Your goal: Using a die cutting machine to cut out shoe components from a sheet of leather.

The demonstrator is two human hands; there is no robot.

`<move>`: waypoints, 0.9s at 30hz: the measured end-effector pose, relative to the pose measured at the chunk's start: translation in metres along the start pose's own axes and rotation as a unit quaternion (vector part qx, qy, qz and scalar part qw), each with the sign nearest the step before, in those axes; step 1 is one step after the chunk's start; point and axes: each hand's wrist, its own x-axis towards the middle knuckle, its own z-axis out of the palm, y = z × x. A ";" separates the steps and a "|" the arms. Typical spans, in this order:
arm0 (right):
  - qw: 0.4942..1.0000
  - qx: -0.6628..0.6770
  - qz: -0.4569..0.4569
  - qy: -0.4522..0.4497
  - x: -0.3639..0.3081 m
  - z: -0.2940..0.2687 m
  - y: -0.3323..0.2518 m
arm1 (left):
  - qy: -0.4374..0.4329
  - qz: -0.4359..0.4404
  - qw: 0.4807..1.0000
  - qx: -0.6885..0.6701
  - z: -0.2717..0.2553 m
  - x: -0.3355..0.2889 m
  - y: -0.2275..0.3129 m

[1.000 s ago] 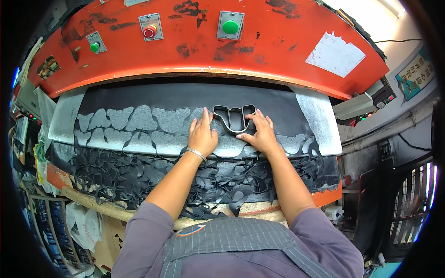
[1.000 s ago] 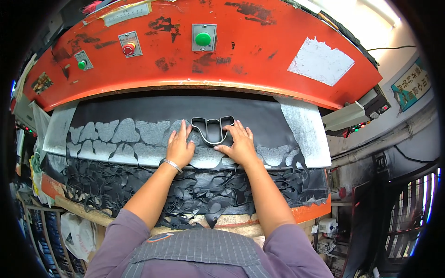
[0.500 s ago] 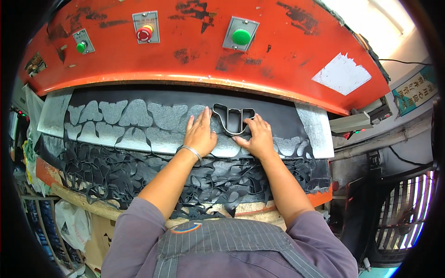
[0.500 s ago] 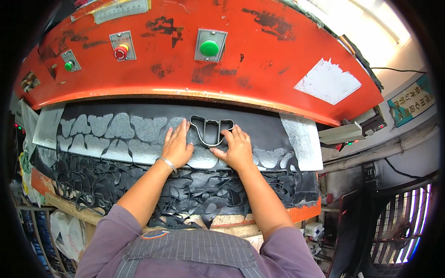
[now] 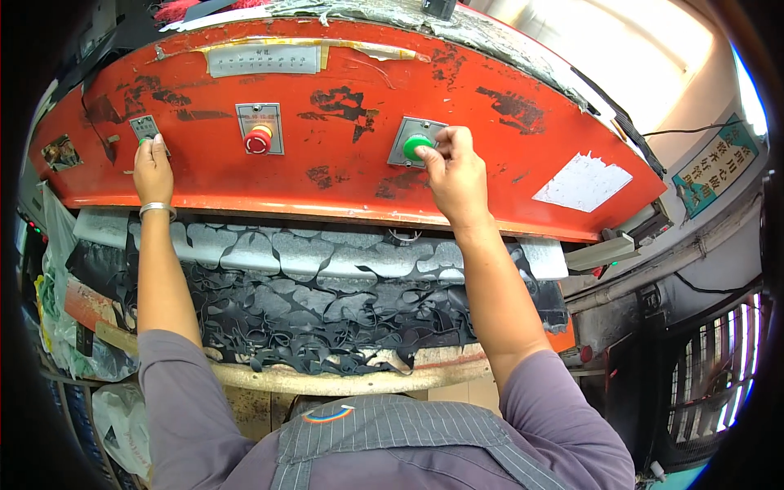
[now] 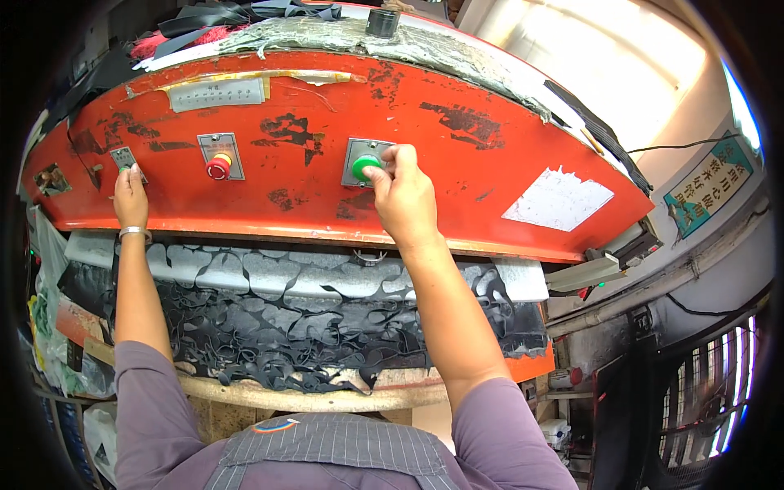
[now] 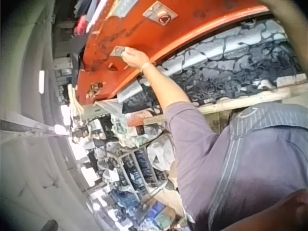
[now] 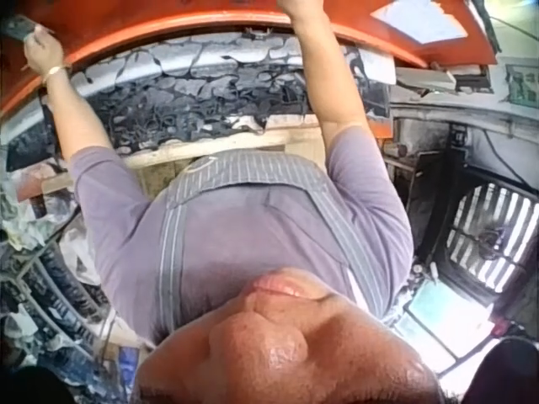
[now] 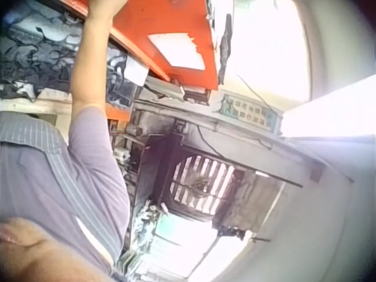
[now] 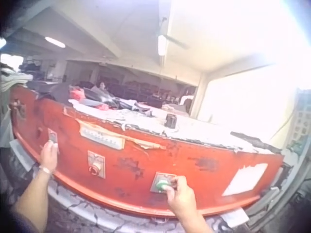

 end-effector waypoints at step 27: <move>0.660 -0.035 -0.086 -0.746 -0.151 -0.119 -0.033 | -0.475 0.091 0.873 -0.068 -0.099 -0.333 0.265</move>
